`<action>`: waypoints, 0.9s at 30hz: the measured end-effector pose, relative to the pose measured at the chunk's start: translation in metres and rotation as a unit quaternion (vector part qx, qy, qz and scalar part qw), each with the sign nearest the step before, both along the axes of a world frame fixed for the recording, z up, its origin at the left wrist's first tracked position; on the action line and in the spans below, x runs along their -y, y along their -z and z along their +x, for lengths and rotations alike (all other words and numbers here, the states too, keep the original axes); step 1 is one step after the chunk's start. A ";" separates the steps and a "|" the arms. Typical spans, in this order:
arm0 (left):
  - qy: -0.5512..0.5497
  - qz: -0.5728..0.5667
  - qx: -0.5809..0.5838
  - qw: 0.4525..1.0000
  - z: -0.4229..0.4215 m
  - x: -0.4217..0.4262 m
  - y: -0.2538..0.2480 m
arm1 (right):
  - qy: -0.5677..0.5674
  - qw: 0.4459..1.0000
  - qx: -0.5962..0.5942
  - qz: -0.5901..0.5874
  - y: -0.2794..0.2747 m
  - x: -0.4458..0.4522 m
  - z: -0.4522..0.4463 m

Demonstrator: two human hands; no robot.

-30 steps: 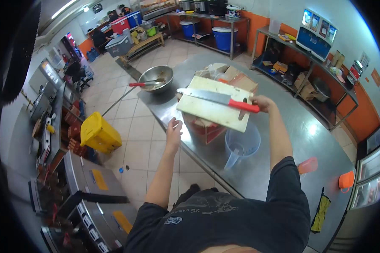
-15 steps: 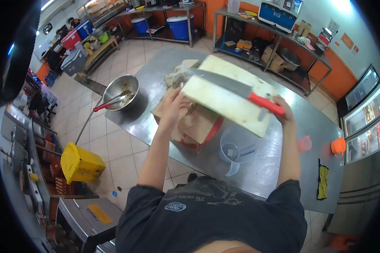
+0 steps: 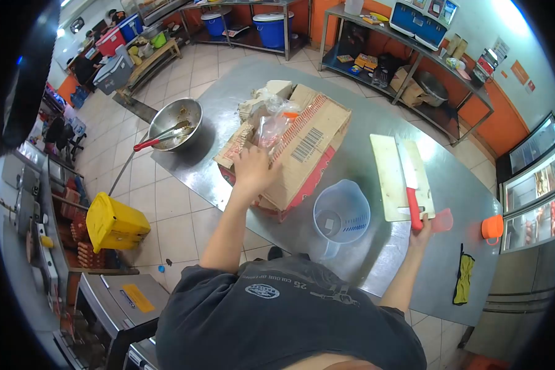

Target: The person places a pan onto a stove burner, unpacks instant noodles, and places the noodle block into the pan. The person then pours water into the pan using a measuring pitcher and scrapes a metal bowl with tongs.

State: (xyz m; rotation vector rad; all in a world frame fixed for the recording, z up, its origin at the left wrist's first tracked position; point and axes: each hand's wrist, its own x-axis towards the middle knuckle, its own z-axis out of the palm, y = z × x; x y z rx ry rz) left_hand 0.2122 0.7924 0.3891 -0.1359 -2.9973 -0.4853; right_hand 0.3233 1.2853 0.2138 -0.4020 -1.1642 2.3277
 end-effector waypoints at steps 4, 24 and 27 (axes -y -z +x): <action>0.076 0.272 0.088 0.955 0.032 -0.016 -0.041 | -0.016 0.999 0.048 -0.008 0.037 0.015 -0.007; 0.310 0.438 -0.022 0.844 0.040 -0.067 -0.005 | -0.270 0.823 -0.004 0.499 -0.203 0.217 -0.069; 0.231 0.306 -0.076 0.920 0.023 -0.040 -0.006 | -0.211 0.766 0.048 0.605 -0.206 0.250 -0.084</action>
